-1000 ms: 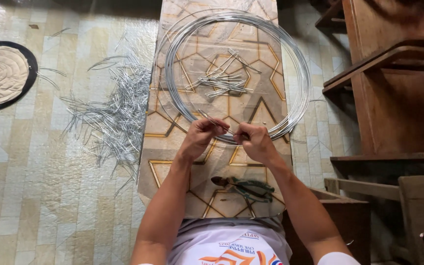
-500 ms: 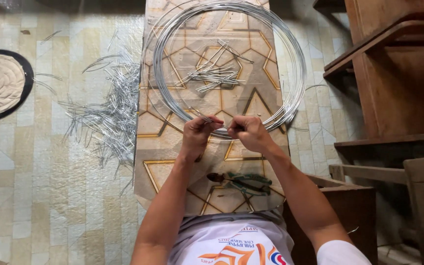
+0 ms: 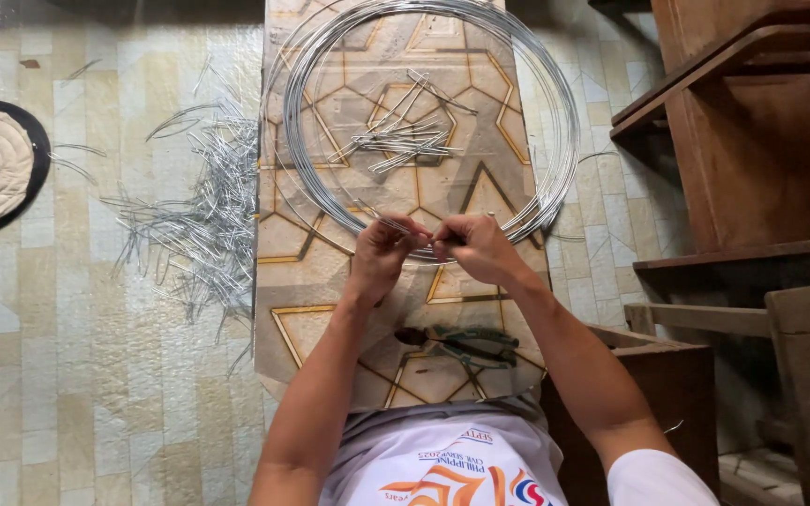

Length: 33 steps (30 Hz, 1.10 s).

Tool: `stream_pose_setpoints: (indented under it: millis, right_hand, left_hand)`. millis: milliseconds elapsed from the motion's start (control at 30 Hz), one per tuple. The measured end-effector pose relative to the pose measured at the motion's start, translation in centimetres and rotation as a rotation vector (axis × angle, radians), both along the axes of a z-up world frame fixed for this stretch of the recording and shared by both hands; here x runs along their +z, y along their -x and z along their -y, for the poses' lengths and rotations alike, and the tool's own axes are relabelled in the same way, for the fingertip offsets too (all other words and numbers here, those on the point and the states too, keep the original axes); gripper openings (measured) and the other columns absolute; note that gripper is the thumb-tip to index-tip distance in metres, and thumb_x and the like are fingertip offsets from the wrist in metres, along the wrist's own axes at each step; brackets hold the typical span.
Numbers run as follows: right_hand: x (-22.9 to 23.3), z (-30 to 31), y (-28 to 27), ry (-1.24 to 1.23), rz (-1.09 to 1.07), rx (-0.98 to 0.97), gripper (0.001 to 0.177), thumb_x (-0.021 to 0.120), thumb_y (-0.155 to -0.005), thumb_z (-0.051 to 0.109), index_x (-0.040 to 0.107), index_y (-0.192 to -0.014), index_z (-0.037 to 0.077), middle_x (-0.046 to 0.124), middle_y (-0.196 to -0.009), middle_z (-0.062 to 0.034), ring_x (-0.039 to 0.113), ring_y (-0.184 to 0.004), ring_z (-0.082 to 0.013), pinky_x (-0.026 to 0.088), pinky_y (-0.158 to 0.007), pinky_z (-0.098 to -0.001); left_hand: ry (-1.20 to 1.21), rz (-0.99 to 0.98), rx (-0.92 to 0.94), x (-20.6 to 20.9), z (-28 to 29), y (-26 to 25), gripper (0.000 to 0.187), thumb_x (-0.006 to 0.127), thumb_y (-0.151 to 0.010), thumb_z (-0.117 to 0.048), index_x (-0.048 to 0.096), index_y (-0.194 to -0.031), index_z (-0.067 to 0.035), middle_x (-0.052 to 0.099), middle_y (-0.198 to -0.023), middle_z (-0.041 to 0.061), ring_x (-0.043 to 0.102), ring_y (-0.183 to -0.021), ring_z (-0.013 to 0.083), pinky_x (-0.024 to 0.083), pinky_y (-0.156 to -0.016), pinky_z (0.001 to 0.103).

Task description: Cutting wire segments from a large coil using hand pliers

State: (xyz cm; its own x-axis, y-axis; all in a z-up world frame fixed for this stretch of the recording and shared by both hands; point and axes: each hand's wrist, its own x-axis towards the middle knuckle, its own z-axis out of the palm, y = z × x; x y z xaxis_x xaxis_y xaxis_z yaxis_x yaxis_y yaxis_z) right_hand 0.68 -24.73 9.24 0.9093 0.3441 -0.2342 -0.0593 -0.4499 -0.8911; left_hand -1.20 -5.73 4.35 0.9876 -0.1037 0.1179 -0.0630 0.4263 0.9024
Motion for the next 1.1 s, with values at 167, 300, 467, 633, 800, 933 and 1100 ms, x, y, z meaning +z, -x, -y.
stream_pose_setpoints:
  millis: [167, 300, 467, 633, 800, 933, 1100]
  right_hand:
    - [5.5, -0.4, 0.7, -0.020, -0.023, 0.064, 0.019, 0.076, -0.088, 0.004, 0.076, -0.107, 0.002, 0.078, -0.087, -0.0129, 0.067, -0.081, -0.0152, 0.056, -0.078, -0.0322]
    - [5.2, -0.1, 0.1, -0.006, -0.022, 0.053, 0.012, 0.074, -0.091, 0.009, 0.079, -0.102, 0.007, 0.078, -0.079, -0.0081, 0.065, -0.076, -0.0098, 0.055, -0.072, -0.0264]
    - [4.9, -0.6, 0.0, 0.048, -0.018, 0.033, 0.016, 0.074, -0.091, 0.014, 0.080, -0.103, 0.007, 0.078, -0.078, -0.0078, 0.067, -0.073, -0.0100, 0.055, -0.069, -0.0258]
    - [5.4, -1.0, 0.1, 0.106, -0.040, 0.018, 0.020, 0.071, -0.089, 0.015, 0.080, -0.105, 0.006, 0.079, -0.079, -0.0090, 0.067, -0.074, -0.0118, 0.055, -0.069, -0.0271]
    - [4.4, -0.7, -0.2, 0.138, 0.000, 0.000, 0.019, 0.071, -0.090, 0.019, 0.081, -0.103, 0.010, 0.079, -0.080, -0.0073, 0.070, -0.076, -0.0134, 0.056, -0.072, -0.0303]
    - [2.9, -0.4, -0.5, 0.186, 0.033, 0.004, 0.021, 0.072, -0.089, 0.023, 0.081, -0.103, 0.011, 0.079, -0.081, -0.0108, 0.073, -0.078, -0.0182, 0.056, -0.072, -0.0335]
    - [1.7, -0.1, -0.6, 0.166, 0.034, -0.034, 0.020, 0.070, -0.088, 0.026, 0.082, -0.098, 0.013, 0.078, -0.077, -0.0068, 0.072, -0.075, -0.0158, 0.057, -0.072, -0.0328]
  left_hand:
    - [0.084, -0.053, 0.045, 1.0, -0.3, 0.0, 0.012, 0.073, -0.089, 0.010, 0.066, -0.093, 0.001, 0.075, -0.088, 0.016, 0.073, -0.080, 0.0176, 0.062, -0.078, 0.034]
    - [0.188, -0.124, 0.048, 0.6, -1.0, -0.2, 0.013, 0.065, -0.093, 0.013, 0.061, -0.095, 0.000, 0.074, -0.090, 0.017, 0.076, -0.086, 0.0218, 0.065, -0.080, 0.033]
    - [0.223, -0.148, 0.077, 0.9, -1.2, 0.1, 0.012, 0.064, -0.093, 0.012, 0.059, -0.094, 0.001, 0.073, -0.090, 0.017, 0.076, -0.084, 0.0208, 0.067, -0.079, 0.033]
    - [0.225, -0.173, 0.100, 0.5, -0.9, -0.1, 0.013, 0.065, -0.093, 0.011, 0.059, -0.094, 0.000, 0.074, -0.090, 0.016, 0.076, -0.082, 0.0196, 0.068, -0.077, 0.032]
    - [0.222, -0.195, 0.132, 0.2, -0.8, -0.1, 0.012, 0.065, -0.093, 0.011, 0.059, -0.094, 0.000, 0.074, -0.089, 0.017, 0.076, -0.081, 0.0191, 0.068, -0.076, 0.031]
    - [0.195, -0.183, 0.149, -0.4, -0.6, -0.1, 0.012, 0.065, -0.093, 0.011, 0.059, -0.094, 0.000, 0.075, -0.089, 0.017, 0.076, -0.079, 0.0182, 0.067, -0.075, 0.031]
    - [0.109, -0.175, 0.210, -1.2, 0.1, 0.1, 0.013, 0.066, -0.093, 0.010, 0.061, -0.092, -0.001, 0.076, -0.088, 0.016, 0.075, -0.078, 0.0166, 0.066, -0.074, 0.031]
